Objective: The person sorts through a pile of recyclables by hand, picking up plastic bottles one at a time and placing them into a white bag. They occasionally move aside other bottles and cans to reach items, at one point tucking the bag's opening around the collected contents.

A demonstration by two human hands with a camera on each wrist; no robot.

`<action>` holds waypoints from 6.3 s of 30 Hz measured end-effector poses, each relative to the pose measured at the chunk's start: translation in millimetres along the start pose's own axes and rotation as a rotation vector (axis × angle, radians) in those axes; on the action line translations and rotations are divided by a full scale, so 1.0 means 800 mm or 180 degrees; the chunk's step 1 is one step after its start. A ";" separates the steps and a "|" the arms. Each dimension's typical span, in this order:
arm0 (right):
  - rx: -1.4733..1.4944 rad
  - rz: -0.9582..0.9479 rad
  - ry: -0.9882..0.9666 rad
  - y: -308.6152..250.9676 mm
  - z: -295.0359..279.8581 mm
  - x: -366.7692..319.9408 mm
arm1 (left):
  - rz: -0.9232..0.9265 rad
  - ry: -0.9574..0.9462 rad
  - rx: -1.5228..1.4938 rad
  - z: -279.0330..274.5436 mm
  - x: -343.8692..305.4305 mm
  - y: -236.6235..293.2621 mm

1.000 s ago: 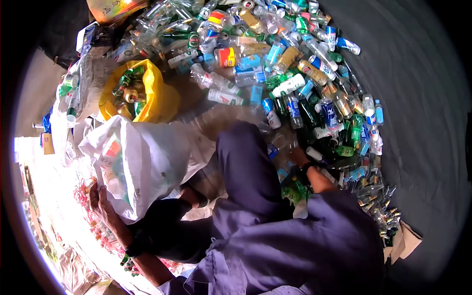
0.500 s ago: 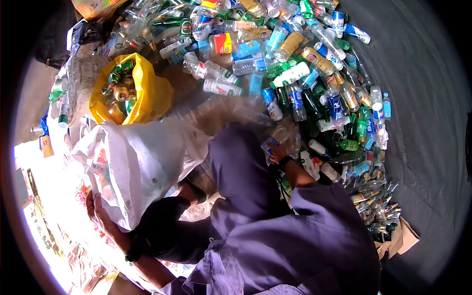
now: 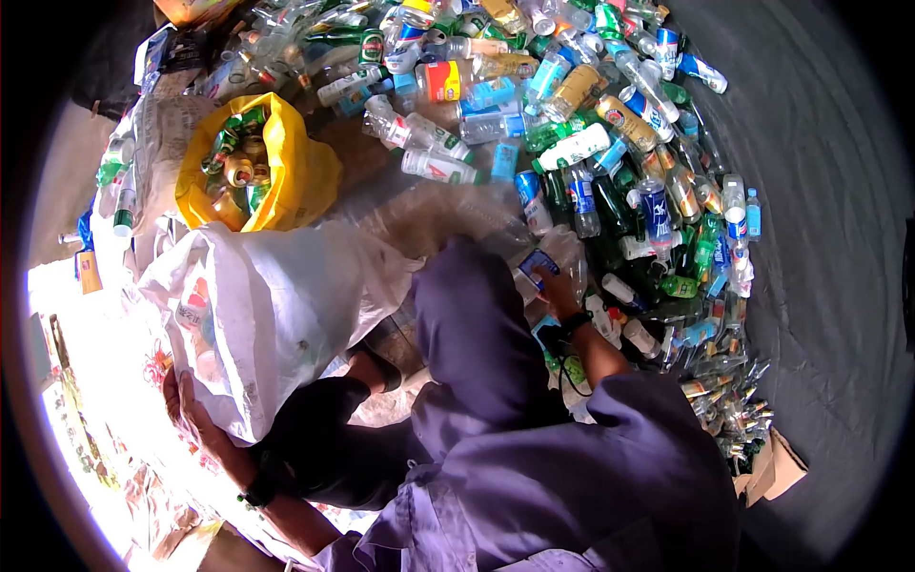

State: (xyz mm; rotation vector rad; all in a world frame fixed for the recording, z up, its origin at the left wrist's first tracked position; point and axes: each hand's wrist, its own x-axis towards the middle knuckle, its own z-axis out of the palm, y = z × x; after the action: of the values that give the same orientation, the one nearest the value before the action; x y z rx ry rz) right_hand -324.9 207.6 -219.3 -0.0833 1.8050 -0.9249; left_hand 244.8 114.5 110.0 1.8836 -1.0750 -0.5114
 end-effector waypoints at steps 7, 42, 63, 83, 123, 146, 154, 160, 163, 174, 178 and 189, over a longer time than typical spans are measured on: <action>-0.0056 -0.1309 -0.0065 -0.149 0.023 -0.020 | -0.0072 0.0073 -0.0449 -0.013 0.004 -0.007; -0.2915 -0.5153 -0.3321 -0.314 0.494 -0.429 | -0.0038 0.0377 -0.1690 -0.049 -0.003 -0.015; -0.2004 -0.5773 -0.1623 -0.317 0.455 -0.409 | 0.0018 0.0324 -0.0937 -0.043 0.000 -0.022; -0.1093 -0.1350 -0.3524 -0.284 0.445 -0.282 | 0.1680 -0.0952 0.2427 -0.020 0.080 0.079; 0.0008 -0.2090 -0.3580 -0.278 0.453 -0.326 | 0.1858 -0.0898 0.2077 -0.015 0.000 0.162; -0.0008 -0.1868 -0.3609 -0.271 0.449 -0.318 | 0.1706 -0.0832 0.1881 0.002 -0.056 0.125; -0.1394 -0.1372 -0.3145 -0.259 0.431 -0.329 | 0.1669 -0.1048 0.2415 0.008 -0.066 0.129; -0.1855 -0.1149 -0.3383 -0.275 0.408 -0.341 | 0.1340 -0.1521 0.2290 -0.018 -0.038 0.137; -0.1659 -0.1450 -0.3600 -0.289 0.397 -0.354 | 0.1270 -0.1852 0.2325 -0.040 -0.016 0.164; -0.2894 -0.5588 -0.2384 -0.230 0.442 -0.277 | 0.1659 -0.2584 0.2435 -0.018 0.027 0.145; -0.3090 -0.4948 -0.2663 -0.249 0.445 -0.279 | 0.1806 -0.2459 0.2419 -0.014 0.030 0.151; -0.1845 -0.3466 -0.2881 -0.235 0.447 -0.277 | 0.2193 -0.2214 0.1831 0.006 0.072 0.130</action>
State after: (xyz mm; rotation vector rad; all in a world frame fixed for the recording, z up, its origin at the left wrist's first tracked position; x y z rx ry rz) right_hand 0.5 -17.4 17.2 -1.6866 1.0031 -0.7939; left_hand 223.3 39.4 199.3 1.6378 -2.4207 -0.4812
